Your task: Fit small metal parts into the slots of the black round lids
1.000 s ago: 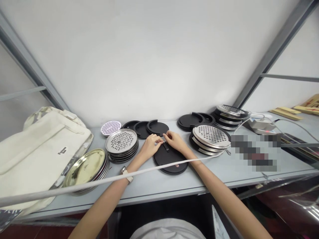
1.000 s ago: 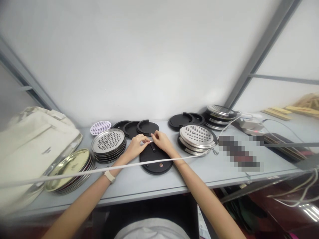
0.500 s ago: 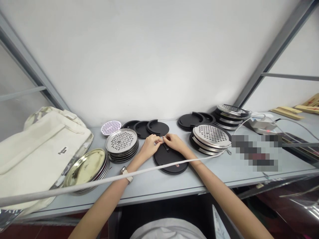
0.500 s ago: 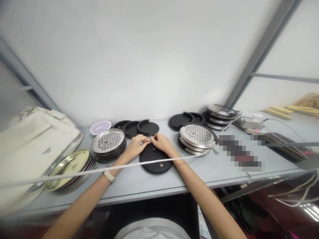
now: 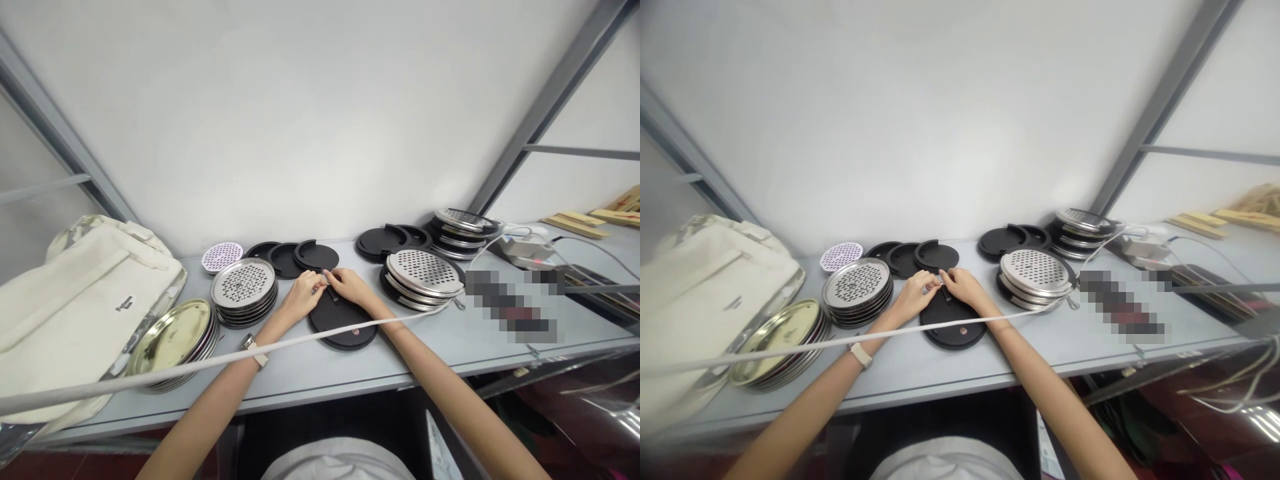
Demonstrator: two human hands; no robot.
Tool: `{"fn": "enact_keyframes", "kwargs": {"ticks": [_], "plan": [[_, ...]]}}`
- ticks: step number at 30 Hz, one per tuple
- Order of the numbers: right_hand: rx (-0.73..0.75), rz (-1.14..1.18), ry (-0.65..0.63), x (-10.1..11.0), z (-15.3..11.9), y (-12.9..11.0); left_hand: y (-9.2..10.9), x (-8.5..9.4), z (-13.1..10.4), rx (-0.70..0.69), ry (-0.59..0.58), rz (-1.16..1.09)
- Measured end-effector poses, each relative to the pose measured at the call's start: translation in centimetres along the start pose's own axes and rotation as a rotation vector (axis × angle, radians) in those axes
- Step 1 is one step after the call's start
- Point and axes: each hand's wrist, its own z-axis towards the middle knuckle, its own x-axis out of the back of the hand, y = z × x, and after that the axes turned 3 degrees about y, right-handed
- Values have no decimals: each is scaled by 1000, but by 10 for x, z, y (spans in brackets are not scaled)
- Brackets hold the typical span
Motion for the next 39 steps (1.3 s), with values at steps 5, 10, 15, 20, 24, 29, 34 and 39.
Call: {"fn": "enact_keyframes", "kwargs": {"ticks": [5,10,15,20,24,29,34,39], "plan": [[14,-17,-11,-1,1,2,0,1,0,37,-2,-47],[22,12,-24,-1,2,2,-3,-1,0,101,24,-118],[23,21,-35,-1,3,2,-3,-3,1,121,45,-171],[16,28,-41,-2,4,3,-2,-3,2,135,50,-179],[10,34,-50,-2,4,3,-3,-3,3,157,46,-211],[10,30,-61,-3,6,4,-7,-5,4,189,45,-258],[13,28,-60,-5,6,8,-8,-6,3,199,49,-273],[15,21,-66,-5,6,8,-9,-6,4,209,42,-297]]}}
